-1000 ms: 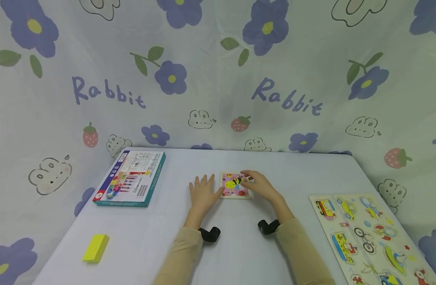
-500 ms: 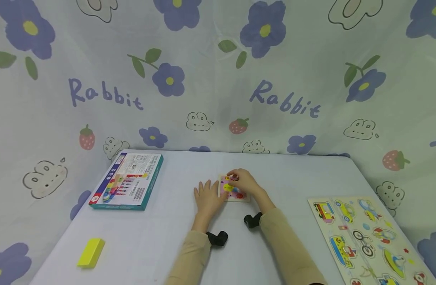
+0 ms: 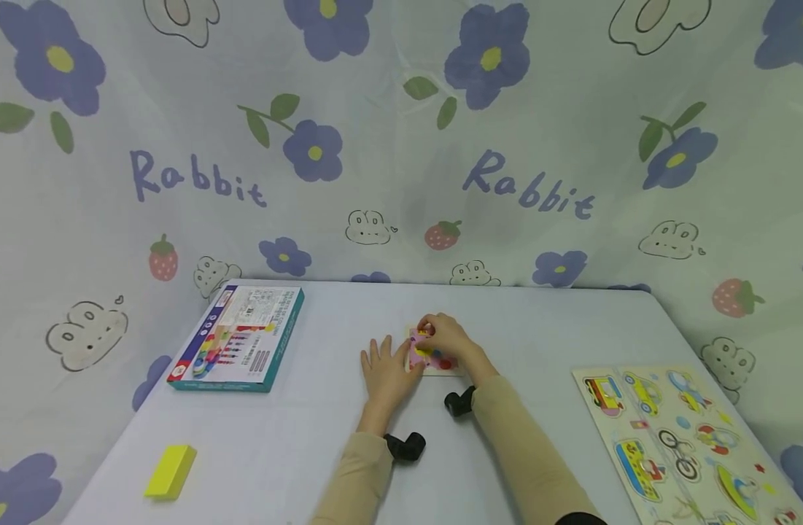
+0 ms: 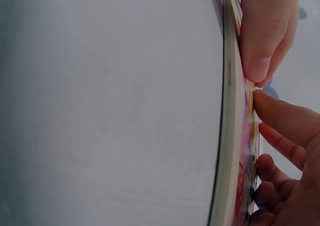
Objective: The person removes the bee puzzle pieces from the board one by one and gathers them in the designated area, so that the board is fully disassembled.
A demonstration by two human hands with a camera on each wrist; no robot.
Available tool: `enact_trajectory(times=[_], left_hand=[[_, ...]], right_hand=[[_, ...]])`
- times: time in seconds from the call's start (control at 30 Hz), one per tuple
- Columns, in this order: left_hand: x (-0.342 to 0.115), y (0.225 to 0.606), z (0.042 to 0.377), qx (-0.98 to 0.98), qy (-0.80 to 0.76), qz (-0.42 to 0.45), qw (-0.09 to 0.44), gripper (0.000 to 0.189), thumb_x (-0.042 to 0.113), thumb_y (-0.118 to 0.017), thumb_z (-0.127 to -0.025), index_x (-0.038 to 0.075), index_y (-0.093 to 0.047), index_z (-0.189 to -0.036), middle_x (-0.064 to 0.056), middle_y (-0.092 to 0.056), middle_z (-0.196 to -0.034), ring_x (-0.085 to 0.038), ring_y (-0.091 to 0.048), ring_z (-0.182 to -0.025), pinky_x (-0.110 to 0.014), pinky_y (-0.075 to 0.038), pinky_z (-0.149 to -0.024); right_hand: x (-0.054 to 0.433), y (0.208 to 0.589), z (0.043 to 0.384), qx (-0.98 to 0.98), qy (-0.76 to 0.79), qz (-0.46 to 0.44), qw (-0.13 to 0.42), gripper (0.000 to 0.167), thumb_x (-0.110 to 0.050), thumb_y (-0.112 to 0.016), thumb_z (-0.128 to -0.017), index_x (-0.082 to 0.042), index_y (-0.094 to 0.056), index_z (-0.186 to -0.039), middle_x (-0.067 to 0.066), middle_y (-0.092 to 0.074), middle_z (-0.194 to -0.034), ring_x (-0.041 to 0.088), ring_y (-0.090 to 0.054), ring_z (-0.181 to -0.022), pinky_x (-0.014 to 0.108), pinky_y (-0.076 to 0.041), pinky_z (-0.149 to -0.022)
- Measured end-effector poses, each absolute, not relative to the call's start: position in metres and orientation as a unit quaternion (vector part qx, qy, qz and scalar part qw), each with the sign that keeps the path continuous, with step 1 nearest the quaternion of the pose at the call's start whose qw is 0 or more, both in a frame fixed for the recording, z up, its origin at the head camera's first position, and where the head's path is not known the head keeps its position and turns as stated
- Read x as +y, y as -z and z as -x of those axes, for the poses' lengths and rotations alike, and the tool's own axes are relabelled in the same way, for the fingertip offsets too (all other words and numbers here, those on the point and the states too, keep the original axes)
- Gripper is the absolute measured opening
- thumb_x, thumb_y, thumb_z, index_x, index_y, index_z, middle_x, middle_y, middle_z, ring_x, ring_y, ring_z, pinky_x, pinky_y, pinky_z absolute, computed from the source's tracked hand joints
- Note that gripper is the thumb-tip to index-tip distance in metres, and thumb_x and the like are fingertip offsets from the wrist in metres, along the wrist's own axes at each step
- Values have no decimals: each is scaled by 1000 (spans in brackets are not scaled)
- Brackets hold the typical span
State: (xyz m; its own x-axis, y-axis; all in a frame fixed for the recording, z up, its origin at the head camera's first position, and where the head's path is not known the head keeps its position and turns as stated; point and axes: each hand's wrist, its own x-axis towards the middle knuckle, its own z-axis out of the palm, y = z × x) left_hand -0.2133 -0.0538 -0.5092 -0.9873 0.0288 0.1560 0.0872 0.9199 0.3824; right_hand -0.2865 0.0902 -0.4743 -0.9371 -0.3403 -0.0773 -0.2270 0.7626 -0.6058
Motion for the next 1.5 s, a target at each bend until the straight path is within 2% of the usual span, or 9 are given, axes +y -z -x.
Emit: enact_trajectory(times=[0.37,0.67,0.87,1.27,1.37,1.5], left_hand=[[-52,508,213,-978,197,26,63,56,52,-54,-85,23,-52,-133,-18,-36,-142,-46,-19,-134,-61,-8,-106],[-53,506,213,-978,202,24,57,56,51,-54,-85,24,-51,-133,-18,-35,-143,-46,-18,-135,-61,-7,-106],[-53,506,212,-979,196,21,50,56,52,-54,-85,25,-50,-134,-17,-35,-144,-45,-17,-135,-60,-7,-107],[-52,506,212,-978,203,19,48,57,52,-53,-85,24,-49,-135,-17,-34,-144,-45,-16,-136,-59,-6,-107],[-52,507,212,-978,201,19,48,57,52,-53,-85,24,-50,-135,-17,-33,-144,-45,-16,-136,-59,-6,-107],[-53,508,212,-978,200,20,48,56,52,-53,-85,24,-49,-135,-17,-33,-145,-45,-16,-136,-59,-6,-107]], right_hand=[[92,471,288,932,310,146,114,35,-31,-73,-78,-15,-62,-107,3,-50,-87,19,-45,-80,30,-37,-66],[92,474,294,930,313,140,131,37,-32,-74,-77,-18,-61,-109,4,-51,-95,21,-46,-88,36,-41,-74],[89,476,295,930,319,124,138,38,-30,-75,-76,-18,-59,-108,5,-50,-96,22,-45,-89,36,-39,-74],[87,477,289,919,358,122,110,34,-22,-76,-76,-16,-57,-104,2,-56,-100,21,-49,-93,42,-37,-84],[87,479,288,909,385,111,113,36,-21,-74,-78,-16,-57,-109,1,-59,-103,21,-51,-97,45,-34,-89],[88,482,290,887,440,75,120,41,-20,-70,-82,-16,-54,-119,5,-61,-106,22,-54,-97,43,-39,-91]])
